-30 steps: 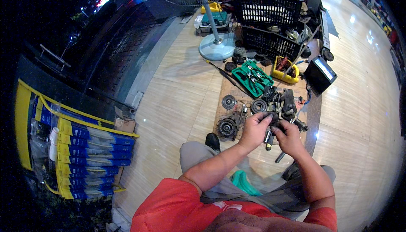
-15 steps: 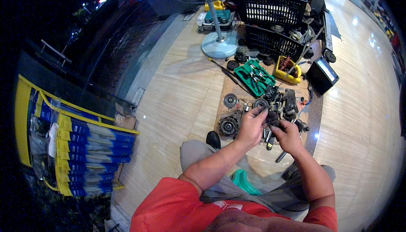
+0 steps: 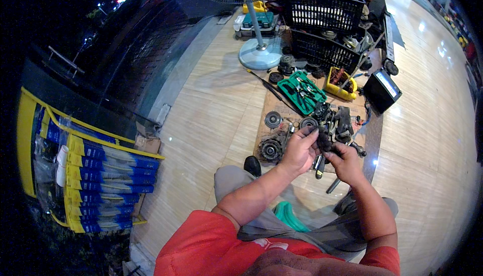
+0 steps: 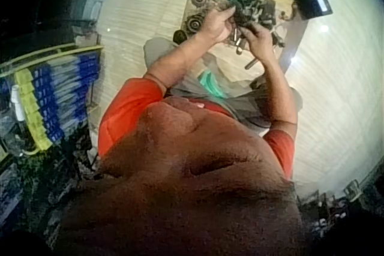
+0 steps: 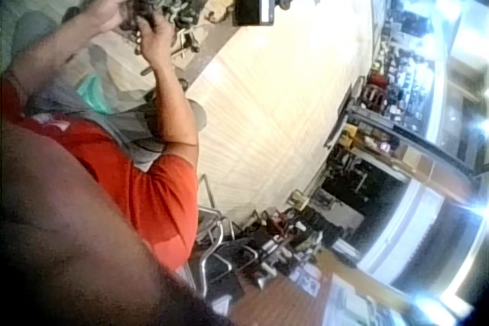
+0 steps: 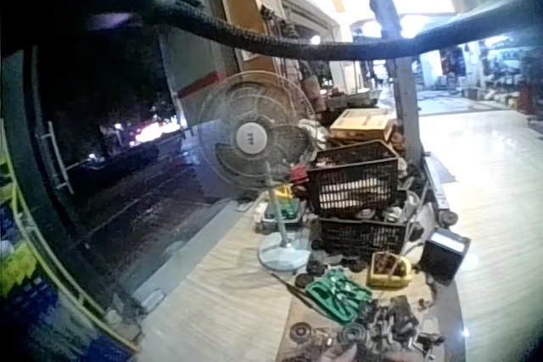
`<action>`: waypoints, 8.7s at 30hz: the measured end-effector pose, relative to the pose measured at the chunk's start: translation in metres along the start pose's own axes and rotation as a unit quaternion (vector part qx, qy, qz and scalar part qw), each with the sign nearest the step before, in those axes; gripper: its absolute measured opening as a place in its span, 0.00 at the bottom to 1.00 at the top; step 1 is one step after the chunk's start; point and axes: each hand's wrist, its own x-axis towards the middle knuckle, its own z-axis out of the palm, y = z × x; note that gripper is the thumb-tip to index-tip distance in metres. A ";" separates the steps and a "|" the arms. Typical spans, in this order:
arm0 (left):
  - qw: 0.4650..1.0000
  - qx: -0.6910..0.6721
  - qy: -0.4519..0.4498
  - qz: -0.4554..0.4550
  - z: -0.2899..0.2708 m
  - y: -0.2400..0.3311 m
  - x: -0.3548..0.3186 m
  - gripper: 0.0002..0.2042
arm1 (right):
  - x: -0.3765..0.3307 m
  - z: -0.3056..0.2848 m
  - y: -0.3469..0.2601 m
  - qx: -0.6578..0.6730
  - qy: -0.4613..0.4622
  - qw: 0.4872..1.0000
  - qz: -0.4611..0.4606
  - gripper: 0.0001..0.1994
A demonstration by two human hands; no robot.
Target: The person disassembles an alternator by hand and with a tool, removing bearings and internal gears from the metal housing.
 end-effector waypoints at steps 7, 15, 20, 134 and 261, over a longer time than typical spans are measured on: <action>1.000 0.004 -0.003 -0.006 -0.009 -0.007 0.001 0.06 | -0.002 -0.002 -0.004 -0.004 0.018 1.000 0.014 0.09; 0.999 -0.007 -0.045 0.009 -0.014 -0.019 0.003 0.06 | -0.002 -0.004 -0.006 0.053 0.012 0.994 0.100 0.11; 0.995 -0.038 -0.086 0.018 -0.010 -0.015 0.008 0.08 | -0.006 0.000 -0.001 0.191 0.028 0.977 0.090 0.07; 0.989 0.122 -0.019 0.080 0.002 -0.004 -0.007 0.08 | -0.003 0.018 0.006 0.103 -0.001 0.991 0.082 0.03; 0.713 0.697 -0.009 0.072 0.012 -0.008 -0.018 0.12 | -0.004 -0.026 -0.013 -0.204 0.035 0.974 -0.092 0.10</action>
